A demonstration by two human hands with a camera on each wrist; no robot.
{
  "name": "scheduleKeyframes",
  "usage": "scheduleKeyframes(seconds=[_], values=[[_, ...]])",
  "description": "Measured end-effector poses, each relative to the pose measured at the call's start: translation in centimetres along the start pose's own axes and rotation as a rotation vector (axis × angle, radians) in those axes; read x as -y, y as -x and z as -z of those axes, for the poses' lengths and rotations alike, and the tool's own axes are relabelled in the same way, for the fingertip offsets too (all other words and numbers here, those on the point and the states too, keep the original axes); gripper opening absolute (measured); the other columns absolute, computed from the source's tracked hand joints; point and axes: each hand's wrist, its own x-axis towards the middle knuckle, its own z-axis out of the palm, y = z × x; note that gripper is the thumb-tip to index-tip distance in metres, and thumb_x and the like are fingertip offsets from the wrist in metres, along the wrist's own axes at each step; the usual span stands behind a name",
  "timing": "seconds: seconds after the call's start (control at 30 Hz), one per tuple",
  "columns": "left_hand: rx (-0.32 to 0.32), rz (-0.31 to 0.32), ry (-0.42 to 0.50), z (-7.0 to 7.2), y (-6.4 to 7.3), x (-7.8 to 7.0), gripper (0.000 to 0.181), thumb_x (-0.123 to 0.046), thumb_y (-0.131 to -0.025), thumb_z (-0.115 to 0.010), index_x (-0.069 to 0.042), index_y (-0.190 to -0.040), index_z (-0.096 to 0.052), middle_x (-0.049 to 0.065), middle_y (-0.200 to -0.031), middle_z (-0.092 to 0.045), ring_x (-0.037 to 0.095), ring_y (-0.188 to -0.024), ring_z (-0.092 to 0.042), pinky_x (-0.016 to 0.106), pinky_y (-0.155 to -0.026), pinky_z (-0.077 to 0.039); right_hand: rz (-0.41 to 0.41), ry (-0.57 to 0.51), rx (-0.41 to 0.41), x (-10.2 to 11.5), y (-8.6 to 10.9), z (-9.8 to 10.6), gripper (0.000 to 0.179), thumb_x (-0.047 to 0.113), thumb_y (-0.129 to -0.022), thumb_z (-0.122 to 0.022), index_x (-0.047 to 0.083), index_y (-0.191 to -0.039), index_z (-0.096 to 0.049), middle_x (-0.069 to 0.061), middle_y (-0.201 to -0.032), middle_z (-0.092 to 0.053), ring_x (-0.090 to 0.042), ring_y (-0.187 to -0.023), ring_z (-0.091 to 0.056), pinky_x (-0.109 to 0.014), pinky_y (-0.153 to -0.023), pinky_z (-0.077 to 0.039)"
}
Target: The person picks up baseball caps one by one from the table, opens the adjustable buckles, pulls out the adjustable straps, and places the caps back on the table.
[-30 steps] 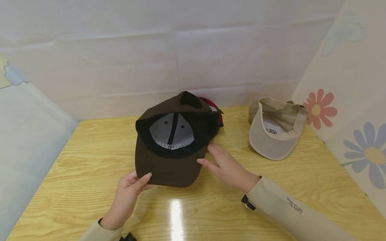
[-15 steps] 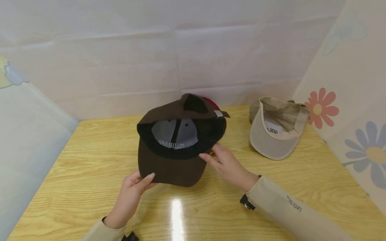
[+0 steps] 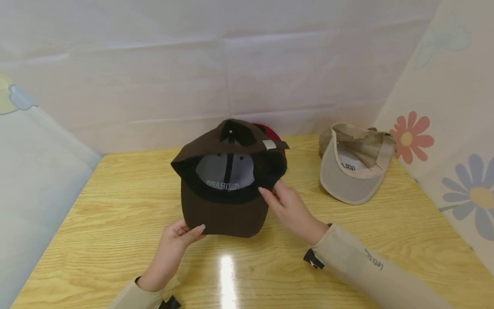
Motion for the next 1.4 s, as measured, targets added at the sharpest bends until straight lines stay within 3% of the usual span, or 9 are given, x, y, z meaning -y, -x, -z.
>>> scheduleKeyframes(seconds=[0.23, 0.53, 0.73, 0.97, 1.13, 1.27, 1.4], values=[[0.041, -0.012, 0.003, -0.2, 0.0, 0.0, 0.034, 0.007, -0.094, -0.055, 0.017, -0.127, -0.053, 0.028, -0.121, -0.060, 0.018, -0.099, -0.066, 0.030, -0.083, -0.054, 0.048, 0.015, -0.093, -0.3, -0.2, 0.3, 0.015, -0.008, -0.092, -0.058, 0.005, -0.085, -0.053, 0.010, -0.061, -0.036, -0.003, -0.049, -0.033, -0.023, -0.044, -0.031], [0.040, -0.079, 0.016, 0.6, 0.1, -0.5, 0.037, 0.002, -0.096, -0.055, 0.016, -0.130, -0.050, 0.028, -0.123, -0.059, 0.013, -0.102, -0.065, 0.035, -0.086, -0.053, 0.100, 0.083, -0.108, -0.4, 0.1, 0.7, 0.013, -0.011, -0.089, -0.060, 0.001, -0.095, -0.060, 0.010, -0.065, -0.041, -0.004, -0.057, -0.038, -0.022, -0.050, -0.034], [0.019, -0.118, -0.023, 1.1, 0.4, -1.1, 0.044, 0.001, -0.096, -0.056, 0.015, -0.136, -0.044, 0.027, -0.131, -0.055, 0.023, -0.113, -0.062, 0.025, -0.088, -0.051, 0.108, 0.070, -0.088, -0.3, 0.2, 1.1, 0.017, -0.014, -0.089, -0.059, 0.000, -0.100, -0.060, 0.010, -0.064, -0.040, -0.003, -0.054, -0.037, -0.022, -0.048, -0.034], [-0.051, -0.203, -0.126, 1.2, 0.3, -1.5, 0.049, 0.007, -0.094, -0.056, 0.015, -0.139, -0.039, 0.027, -0.137, -0.049, 0.036, -0.126, -0.050, 0.022, -0.096, -0.044, 0.148, 0.127, -0.124, -0.3, 0.1, 1.5, 0.018, -0.015, -0.086, -0.061, 0.003, -0.087, -0.056, 0.011, -0.062, -0.039, -0.003, -0.052, -0.035, -0.020, -0.046, -0.031], [-0.092, -0.232, -0.205, 1.0, 0.0, -1.7, 0.053, 0.007, -0.091, -0.061, 0.010, -0.139, -0.040, 0.023, -0.140, -0.046, 0.034, -0.130, -0.045, 0.037, -0.103, -0.040, 0.166, 0.159, -0.131, -0.3, 0.1, 1.8, 0.017, -0.014, -0.086, -0.062, 0.002, -0.088, -0.057, 0.011, -0.062, -0.039, -0.003, -0.051, -0.036, -0.019, -0.046, -0.032], [-0.075, -0.266, -0.312, 0.9, -0.3, -1.7, 0.061, 0.002, -0.089, -0.067, 0.007, -0.142, -0.037, 0.022, -0.144, -0.042, 0.034, -0.133, -0.040, 0.050, -0.106, -0.036, 0.161, 0.176, -0.117, -0.2, 0.1, 2.0, 0.017, -0.014, -0.085, -0.062, 0.002, -0.090, -0.058, 0.011, -0.062, -0.039, -0.002, -0.050, -0.035, -0.019, -0.046, -0.031], [-0.031, -0.350, -0.477, 0.7, -0.6, -1.7, 0.069, -0.001, -0.088, -0.069, 0.006, -0.145, -0.032, 0.024, -0.148, -0.036, 0.039, -0.136, -0.034, 0.055, -0.106, -0.034, 0.184, 0.205, -0.105, -0.2, 0.0, 2.2, 0.016, -0.012, -0.085, -0.064, 0.003, -0.091, -0.058, 0.011, -0.064, -0.039, -0.003, -0.053, -0.037, -0.020, -0.049, -0.033]])
